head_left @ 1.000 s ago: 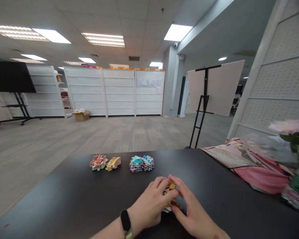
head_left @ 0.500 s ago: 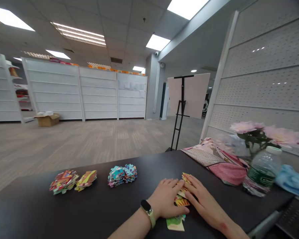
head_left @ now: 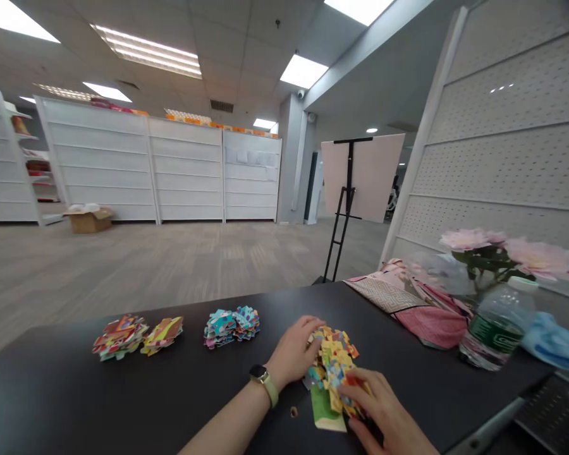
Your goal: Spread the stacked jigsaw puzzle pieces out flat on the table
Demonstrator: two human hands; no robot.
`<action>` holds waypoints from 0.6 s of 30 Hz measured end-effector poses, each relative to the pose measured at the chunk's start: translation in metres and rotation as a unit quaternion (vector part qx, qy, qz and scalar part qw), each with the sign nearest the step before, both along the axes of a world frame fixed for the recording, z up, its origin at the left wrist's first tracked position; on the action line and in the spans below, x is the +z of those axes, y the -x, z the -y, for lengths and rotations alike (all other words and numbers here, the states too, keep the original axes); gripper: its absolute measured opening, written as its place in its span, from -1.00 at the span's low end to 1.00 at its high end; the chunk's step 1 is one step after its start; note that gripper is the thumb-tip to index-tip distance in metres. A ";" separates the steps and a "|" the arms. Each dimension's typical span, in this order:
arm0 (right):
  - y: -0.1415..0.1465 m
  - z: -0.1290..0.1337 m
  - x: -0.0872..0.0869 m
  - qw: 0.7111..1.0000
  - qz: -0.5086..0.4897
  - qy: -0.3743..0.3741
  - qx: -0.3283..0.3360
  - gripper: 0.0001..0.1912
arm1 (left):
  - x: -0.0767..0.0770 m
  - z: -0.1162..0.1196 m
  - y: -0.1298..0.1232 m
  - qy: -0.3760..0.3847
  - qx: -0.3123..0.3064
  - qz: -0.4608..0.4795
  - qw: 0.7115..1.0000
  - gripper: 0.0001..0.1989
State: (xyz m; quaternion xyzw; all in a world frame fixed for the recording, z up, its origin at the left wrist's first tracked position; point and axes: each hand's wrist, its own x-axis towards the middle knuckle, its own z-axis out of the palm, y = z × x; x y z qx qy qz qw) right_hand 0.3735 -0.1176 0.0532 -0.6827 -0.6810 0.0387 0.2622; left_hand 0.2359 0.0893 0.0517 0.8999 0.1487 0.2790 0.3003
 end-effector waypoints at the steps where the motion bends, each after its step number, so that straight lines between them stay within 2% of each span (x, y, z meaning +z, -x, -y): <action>1: 0.006 -0.004 0.003 1.000 -0.010 0.000 0.021 -0.50 | 0.000 0.001 -0.003 0.007 0.003 0.012 1.000 -0.57; 4: 0.009 -0.022 0.006 0.998 0.003 0.021 0.055 -0.33 | 0.003 0.003 -0.002 0.016 -0.010 0.022 1.000 -0.56; 7: -0.003 -0.043 0.007 0.997 0.042 0.059 0.036 -0.23 | 0.007 0.007 0.012 0.007 -0.048 0.005 0.999 -0.55; 11: -0.034 -0.059 0.012 0.988 0.095 0.118 -0.015 -0.28 | 0.010 0.014 0.026 -0.026 -0.045 -0.094 0.994 -0.26; 12: -0.043 -0.060 0.012 0.987 0.099 0.126 -0.029 -0.31 | 0.010 0.016 0.026 -0.033 -0.036 -0.119 0.992 -0.26; 14: -0.063 -0.058 0.009 0.985 0.097 0.126 -0.059 -0.35 | 0.011 0.018 0.027 -0.046 -0.022 -0.135 0.989 -0.40; 18: -0.087 -0.045 -0.005 0.981 0.106 0.118 -0.114 -0.33 | 0.013 0.017 0.027 -0.064 0.021 -0.103 0.992 -0.59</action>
